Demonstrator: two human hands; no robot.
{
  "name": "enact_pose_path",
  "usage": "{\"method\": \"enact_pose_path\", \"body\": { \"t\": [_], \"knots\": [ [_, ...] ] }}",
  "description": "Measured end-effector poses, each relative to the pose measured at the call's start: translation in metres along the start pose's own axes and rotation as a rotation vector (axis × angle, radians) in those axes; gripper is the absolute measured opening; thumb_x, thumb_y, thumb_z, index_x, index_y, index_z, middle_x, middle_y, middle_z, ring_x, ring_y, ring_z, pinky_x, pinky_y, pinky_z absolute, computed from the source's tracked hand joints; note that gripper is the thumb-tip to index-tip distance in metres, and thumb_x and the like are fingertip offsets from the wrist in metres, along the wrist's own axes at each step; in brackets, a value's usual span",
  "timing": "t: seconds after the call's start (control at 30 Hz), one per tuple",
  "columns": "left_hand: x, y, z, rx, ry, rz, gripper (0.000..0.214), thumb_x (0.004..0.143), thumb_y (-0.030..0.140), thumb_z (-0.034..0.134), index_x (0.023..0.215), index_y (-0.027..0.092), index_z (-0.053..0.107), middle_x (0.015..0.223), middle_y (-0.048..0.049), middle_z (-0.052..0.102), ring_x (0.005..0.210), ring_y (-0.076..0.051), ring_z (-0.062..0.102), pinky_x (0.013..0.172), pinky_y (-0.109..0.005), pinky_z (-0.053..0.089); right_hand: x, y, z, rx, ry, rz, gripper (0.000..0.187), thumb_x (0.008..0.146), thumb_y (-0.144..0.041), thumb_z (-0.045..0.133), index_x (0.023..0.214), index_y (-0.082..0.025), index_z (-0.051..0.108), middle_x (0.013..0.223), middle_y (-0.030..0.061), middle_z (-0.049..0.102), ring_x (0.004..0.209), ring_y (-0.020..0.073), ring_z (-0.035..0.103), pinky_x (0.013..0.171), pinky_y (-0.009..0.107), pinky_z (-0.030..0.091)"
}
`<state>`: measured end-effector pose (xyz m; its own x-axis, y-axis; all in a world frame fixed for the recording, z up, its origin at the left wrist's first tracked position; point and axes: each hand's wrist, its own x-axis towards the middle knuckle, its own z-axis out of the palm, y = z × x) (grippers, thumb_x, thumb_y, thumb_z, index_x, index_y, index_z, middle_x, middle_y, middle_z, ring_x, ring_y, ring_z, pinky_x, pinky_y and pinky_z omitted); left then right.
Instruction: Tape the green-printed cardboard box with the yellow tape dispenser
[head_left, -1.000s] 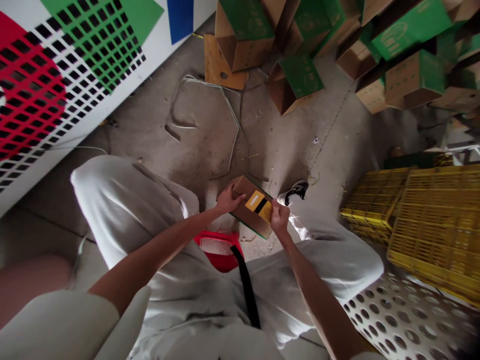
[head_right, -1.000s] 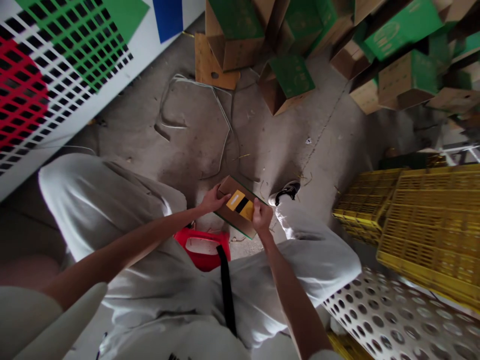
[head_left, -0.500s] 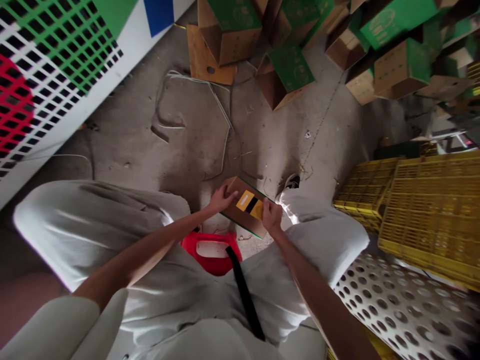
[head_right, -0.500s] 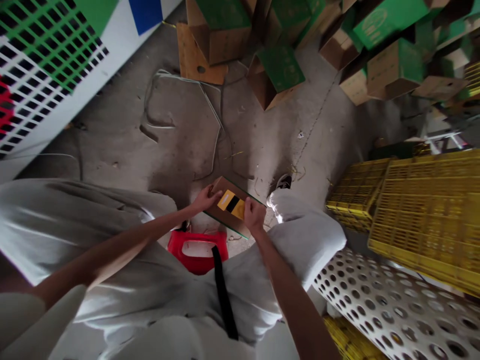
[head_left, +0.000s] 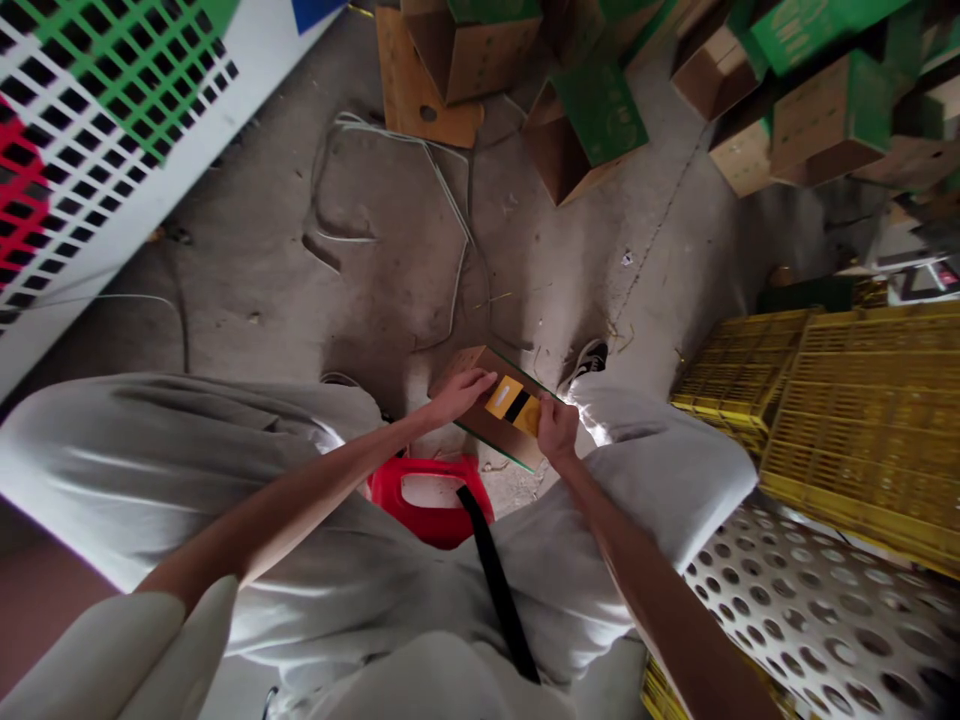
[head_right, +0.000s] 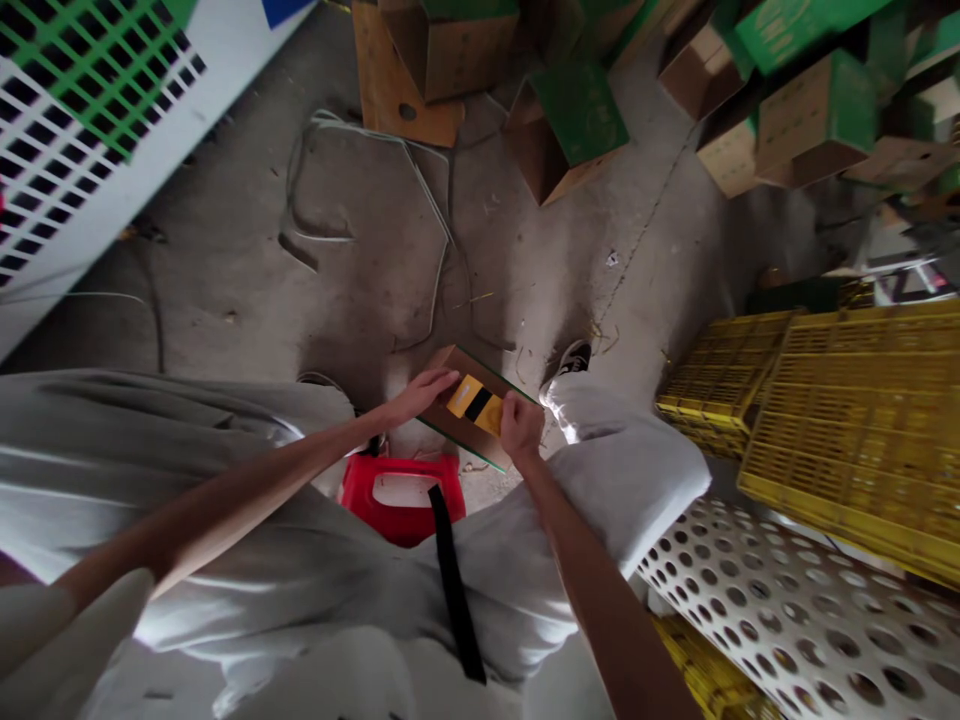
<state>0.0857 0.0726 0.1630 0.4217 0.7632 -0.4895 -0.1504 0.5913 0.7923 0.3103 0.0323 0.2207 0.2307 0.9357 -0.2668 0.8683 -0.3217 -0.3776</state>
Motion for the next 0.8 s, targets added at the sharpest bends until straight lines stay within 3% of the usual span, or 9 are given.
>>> {"method": "enact_pose_path", "body": {
  "t": [0.17,0.43,0.57,0.8],
  "knots": [
    [-0.001,0.002,0.0,0.031,-0.05,0.052,0.043,0.102,0.059,0.068,0.086,0.019,0.068,0.074,0.0009,0.061,0.066,-0.013,0.054,0.062,-0.028,0.042,0.001,-0.004,-0.002,0.001,0.004,0.007,0.05,0.106,-0.046,0.039,0.06,-0.025,0.044,0.06,0.01,0.061,0.061,0.019,0.045,0.065,0.037,0.022],
    [0.004,-0.001,0.0,0.249,0.027,0.178,0.019,0.103,0.028,0.061,0.089,0.019,0.069,0.076,0.0,0.066,0.069,-0.014,0.054,0.065,-0.027,0.041,0.002,-0.002,-0.002,0.017,-0.001,0.01,0.05,0.106,-0.046,0.04,0.061,-0.026,0.043,0.058,0.0083,0.057,0.059,0.0185,0.044,0.064,0.037,0.023],
    [0.008,0.003,-0.001,0.337,0.059,0.201,0.017,0.099,0.028,0.068,0.086,0.018,0.071,0.075,-0.0012,0.068,0.07,-0.015,0.056,0.066,-0.028,0.041,0.001,-0.004,-0.004,-0.023,-0.002,0.004,0.051,0.108,-0.042,0.041,0.061,-0.024,0.048,0.061,0.0098,0.061,0.06,0.0184,0.045,0.064,0.036,0.024],
    [0.007,0.009,-0.002,0.518,0.15,0.179,0.026,0.099,0.034,0.07,0.077,0.022,0.066,0.07,-0.0023,0.066,0.068,-0.017,0.054,0.066,-0.031,0.038,0.0,-0.01,-0.008,-0.173,-0.055,0.013,0.06,0.113,-0.038,0.037,0.069,-0.016,0.073,0.074,0.017,0.075,0.067,0.0214,0.057,0.065,0.035,0.027]
  ]
}}
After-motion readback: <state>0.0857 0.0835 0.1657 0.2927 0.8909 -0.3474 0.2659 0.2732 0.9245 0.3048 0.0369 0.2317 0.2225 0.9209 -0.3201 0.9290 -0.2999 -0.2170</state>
